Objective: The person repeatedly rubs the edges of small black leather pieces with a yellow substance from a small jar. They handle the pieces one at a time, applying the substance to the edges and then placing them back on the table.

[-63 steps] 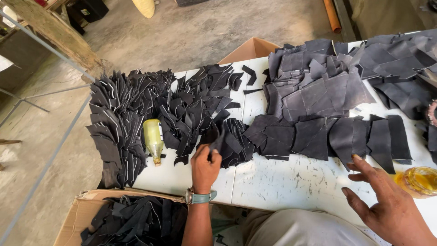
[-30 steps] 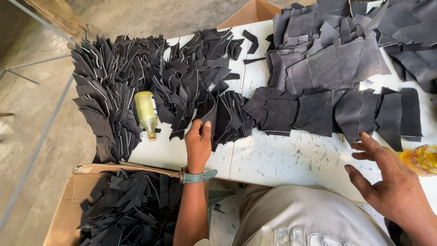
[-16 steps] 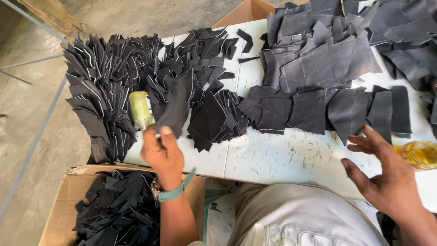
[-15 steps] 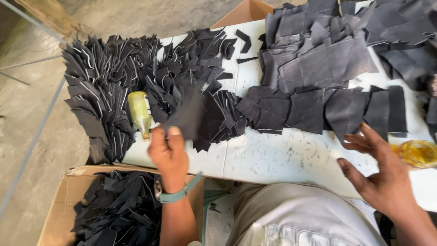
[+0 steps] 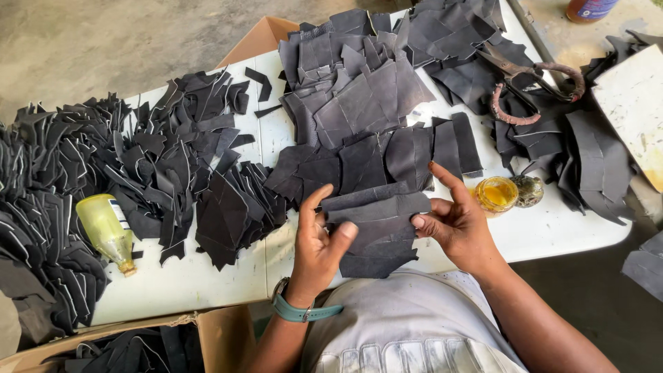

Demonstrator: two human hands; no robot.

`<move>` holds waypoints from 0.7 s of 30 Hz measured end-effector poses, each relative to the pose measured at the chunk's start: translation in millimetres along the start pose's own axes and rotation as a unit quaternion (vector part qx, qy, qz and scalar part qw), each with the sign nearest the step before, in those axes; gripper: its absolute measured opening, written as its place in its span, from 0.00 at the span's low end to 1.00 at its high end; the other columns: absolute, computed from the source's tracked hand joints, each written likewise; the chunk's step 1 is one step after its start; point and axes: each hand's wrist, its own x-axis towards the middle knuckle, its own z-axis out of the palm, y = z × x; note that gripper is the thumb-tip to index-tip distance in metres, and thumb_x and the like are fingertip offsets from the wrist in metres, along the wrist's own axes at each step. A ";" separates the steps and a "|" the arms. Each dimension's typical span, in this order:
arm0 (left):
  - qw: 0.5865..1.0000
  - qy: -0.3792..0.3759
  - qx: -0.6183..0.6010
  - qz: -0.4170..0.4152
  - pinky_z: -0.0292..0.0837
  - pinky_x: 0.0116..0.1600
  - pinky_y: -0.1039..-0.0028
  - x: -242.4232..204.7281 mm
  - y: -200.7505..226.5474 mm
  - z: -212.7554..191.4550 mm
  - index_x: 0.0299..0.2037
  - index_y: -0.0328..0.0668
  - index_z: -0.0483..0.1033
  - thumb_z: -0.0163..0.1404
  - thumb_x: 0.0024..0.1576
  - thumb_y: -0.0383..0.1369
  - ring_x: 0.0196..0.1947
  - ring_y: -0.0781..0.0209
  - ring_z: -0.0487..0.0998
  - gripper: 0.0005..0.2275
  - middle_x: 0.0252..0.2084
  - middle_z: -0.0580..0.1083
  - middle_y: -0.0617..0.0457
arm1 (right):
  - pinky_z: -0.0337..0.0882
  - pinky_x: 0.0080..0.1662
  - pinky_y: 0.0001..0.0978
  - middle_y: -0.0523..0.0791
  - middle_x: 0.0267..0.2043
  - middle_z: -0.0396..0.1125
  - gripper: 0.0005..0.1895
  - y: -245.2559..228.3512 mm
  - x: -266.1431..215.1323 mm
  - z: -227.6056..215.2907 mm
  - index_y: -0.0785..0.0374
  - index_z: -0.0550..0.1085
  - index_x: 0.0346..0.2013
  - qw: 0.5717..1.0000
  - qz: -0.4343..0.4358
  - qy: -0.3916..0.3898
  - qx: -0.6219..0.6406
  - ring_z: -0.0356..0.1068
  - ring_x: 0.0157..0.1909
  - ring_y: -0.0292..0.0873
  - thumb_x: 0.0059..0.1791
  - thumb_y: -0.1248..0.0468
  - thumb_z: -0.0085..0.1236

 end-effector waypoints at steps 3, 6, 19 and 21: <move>0.998 -0.044 0.033 0.007 0.72 0.52 0.78 1.3 6.6 -0.1 0.60 0.32 0.61 0.54 0.61 0.29 0.49 0.69 0.73 0.20 0.51 0.72 0.54 | 0.76 0.37 0.28 0.47 0.36 0.75 0.47 1.0 -0.1 0.1 0.59 0.52 0.76 1.000 0.019 0.015 0.003 0.72 0.33 0.35 0.45 0.68 0.64; 0.987 -0.022 0.156 -0.015 0.70 0.41 0.79 -2.8 -7.6 -8.7 0.52 0.33 0.70 0.55 0.62 0.30 0.38 0.71 0.72 0.13 0.41 0.75 0.54 | 0.76 0.36 0.28 0.47 0.42 0.75 0.47 2.7 0.8 2.1 0.60 0.52 0.75 1.000 0.014 0.023 0.016 0.73 0.35 0.35 0.44 0.68 0.64; 0.987 0.020 0.161 0.015 0.72 0.40 0.79 0.5 -6.6 -4.9 0.44 0.33 0.74 0.53 0.65 0.34 0.36 0.71 0.74 0.10 0.42 0.77 0.53 | 0.73 0.53 0.27 0.46 0.52 0.72 0.49 -5.7 9.5 10.3 0.62 0.55 0.74 0.997 -0.054 -0.012 0.055 0.71 0.54 0.35 0.42 0.71 0.69; 0.987 0.043 0.152 0.004 0.70 0.39 0.80 2.4 -9.0 0.0 0.43 0.33 0.74 0.53 0.65 0.35 0.34 0.73 0.72 0.10 0.38 0.76 0.55 | 0.71 0.55 0.27 0.44 0.56 0.69 0.50 -6.6 9.6 8.9 0.64 0.55 0.74 0.996 -0.089 -0.006 0.023 0.68 0.57 0.35 0.41 0.71 0.70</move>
